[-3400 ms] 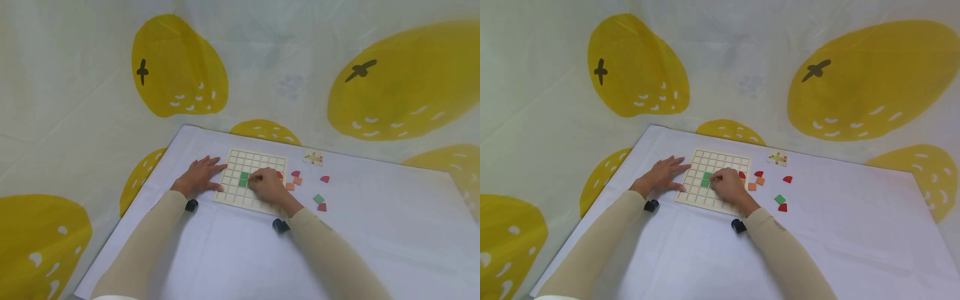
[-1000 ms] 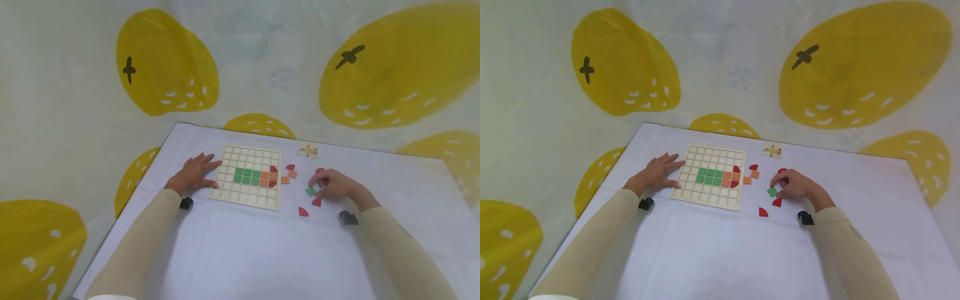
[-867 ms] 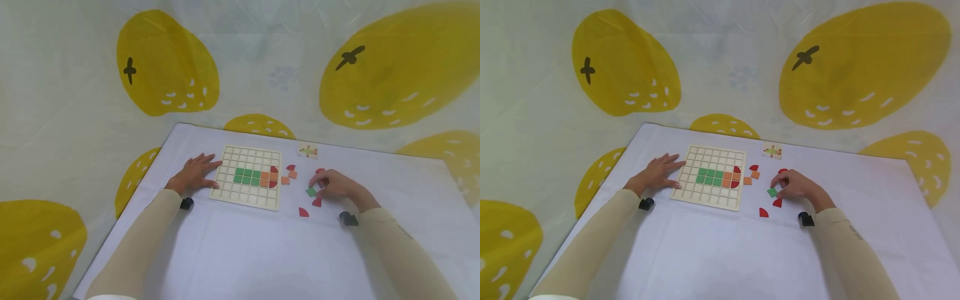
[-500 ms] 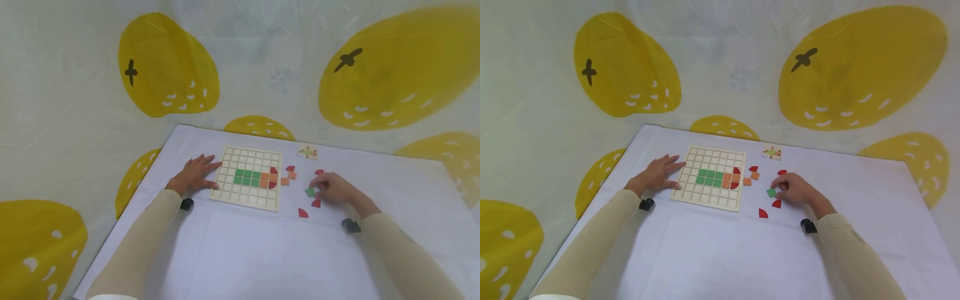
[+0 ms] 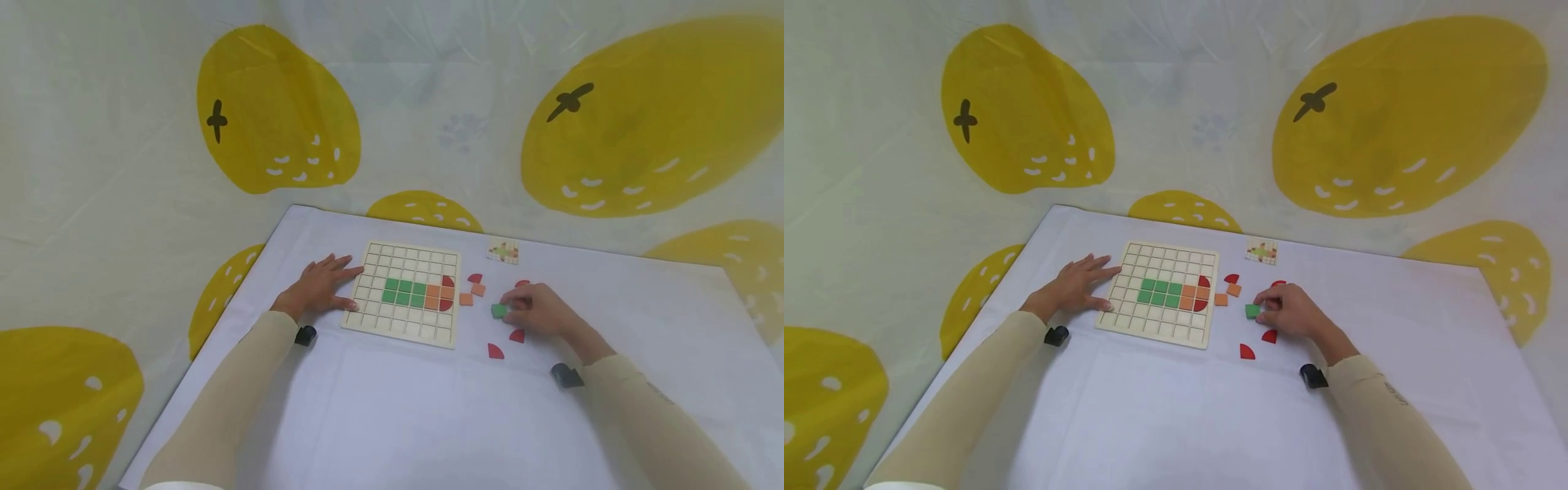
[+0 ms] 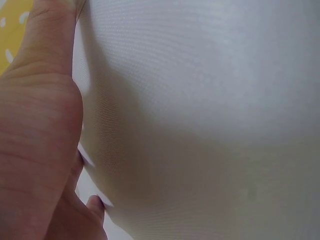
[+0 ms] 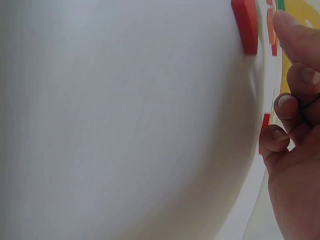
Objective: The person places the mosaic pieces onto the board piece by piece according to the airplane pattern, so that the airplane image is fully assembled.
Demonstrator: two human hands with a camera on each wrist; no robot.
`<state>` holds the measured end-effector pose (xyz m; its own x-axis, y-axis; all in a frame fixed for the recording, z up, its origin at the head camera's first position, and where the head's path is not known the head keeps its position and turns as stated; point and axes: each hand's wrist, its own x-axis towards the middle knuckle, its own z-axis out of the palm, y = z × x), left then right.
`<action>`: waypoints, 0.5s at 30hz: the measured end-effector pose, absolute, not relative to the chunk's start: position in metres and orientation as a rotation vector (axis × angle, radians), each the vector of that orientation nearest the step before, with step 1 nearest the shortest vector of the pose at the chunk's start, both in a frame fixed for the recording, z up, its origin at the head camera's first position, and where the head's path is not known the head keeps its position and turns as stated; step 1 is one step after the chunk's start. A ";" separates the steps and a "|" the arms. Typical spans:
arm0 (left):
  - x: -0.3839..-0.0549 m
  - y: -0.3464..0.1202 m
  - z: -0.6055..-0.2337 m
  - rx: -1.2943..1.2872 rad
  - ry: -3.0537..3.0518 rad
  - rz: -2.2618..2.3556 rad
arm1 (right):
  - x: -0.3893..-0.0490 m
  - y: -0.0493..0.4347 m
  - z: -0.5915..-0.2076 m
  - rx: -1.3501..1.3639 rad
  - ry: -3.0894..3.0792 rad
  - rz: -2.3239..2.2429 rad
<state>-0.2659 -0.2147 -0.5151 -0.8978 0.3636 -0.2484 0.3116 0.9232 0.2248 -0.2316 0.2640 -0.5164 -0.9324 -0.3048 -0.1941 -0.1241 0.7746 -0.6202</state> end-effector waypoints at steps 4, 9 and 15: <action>-0.266 -0.213 -0.514 0.483 2.793 0.265 | -0.231 0.254 -0.514 -0.357 2.713 -0.890; -0.266 -0.212 -0.514 0.480 2.790 0.270 | -0.230 0.241 -0.511 -0.370 2.723 -0.895; -0.265 -0.212 -0.515 0.479 2.797 0.258 | -0.227 0.223 -0.511 -0.359 2.693 -0.937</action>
<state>-0.2653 -0.2116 -0.5149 -0.9023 0.3492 -0.2528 0.2971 0.9286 0.2222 -0.2266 0.2225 -0.5105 -0.9336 -0.3165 -0.1681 -0.1438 0.7604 -0.6333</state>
